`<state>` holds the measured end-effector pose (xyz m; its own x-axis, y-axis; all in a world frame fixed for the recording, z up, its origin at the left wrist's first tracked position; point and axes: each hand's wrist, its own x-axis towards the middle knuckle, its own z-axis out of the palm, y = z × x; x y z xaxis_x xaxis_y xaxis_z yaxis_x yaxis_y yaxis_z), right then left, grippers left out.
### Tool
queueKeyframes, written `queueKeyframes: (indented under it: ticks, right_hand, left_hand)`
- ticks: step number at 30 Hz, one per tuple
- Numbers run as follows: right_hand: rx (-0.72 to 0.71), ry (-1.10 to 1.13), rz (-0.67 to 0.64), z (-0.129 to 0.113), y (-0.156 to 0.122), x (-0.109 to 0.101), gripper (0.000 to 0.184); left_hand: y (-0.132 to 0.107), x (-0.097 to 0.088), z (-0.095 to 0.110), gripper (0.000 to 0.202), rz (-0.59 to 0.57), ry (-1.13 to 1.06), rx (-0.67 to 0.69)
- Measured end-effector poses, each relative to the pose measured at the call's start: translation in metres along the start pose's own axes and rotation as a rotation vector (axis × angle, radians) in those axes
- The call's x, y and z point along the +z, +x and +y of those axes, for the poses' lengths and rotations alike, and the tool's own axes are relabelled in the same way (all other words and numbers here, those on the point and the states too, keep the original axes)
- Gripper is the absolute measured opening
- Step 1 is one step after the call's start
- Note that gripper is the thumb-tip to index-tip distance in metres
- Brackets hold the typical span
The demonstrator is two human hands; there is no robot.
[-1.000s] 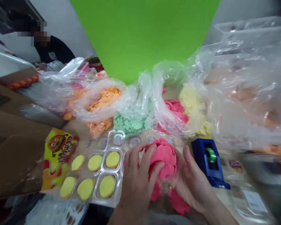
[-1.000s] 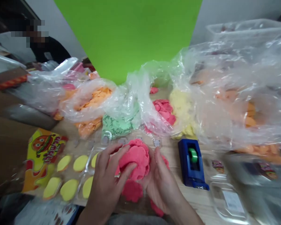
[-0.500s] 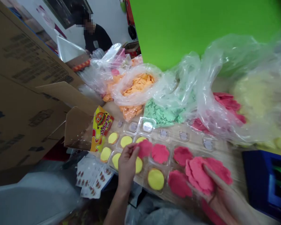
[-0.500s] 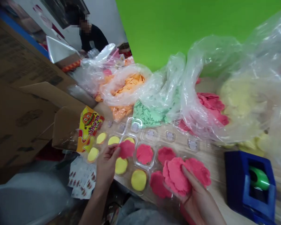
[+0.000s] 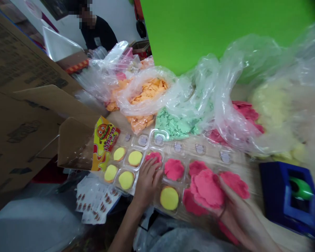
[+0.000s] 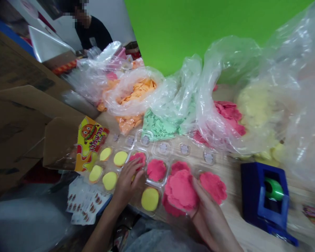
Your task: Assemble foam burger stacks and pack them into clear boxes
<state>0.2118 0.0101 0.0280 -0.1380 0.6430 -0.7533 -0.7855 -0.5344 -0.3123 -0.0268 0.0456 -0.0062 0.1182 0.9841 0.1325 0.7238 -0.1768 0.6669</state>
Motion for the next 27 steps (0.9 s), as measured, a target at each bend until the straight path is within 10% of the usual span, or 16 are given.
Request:
queueKeyframes:
  ticks: [7, 12, 15, 20, 27]
  right_hand:
    - [-0.008, 0.002, -0.364, 0.009, -0.007, 0.032, 0.046]
    - [0.019, -0.005, -0.406, 0.013, -0.005, 0.033, 0.042]
    - [0.055, -0.053, -0.356, 0.018, -0.004, 0.031, 0.039]
    - [0.073, -0.221, -0.284, 0.029, -0.002, 0.03, 0.04]
    - [0.026, -0.214, -0.134, 0.015, 0.008, 0.022, 0.046]
  left_hand:
    - [-0.002, -0.007, 0.073, 0.04, -0.101, 0.024, 0.174]
    - [-0.004, 0.003, 0.082, 0.025, 0.114, 0.018, 0.279]
    - [-0.006, 0.005, 0.081, 0.016, 0.13, -0.194, 0.073]
    - [-0.004, -0.006, 0.064, 0.019, 0.171, -0.603, -0.461]
    - [-0.04, -0.032, -0.006, 0.02, 0.353, -0.149, -0.284]
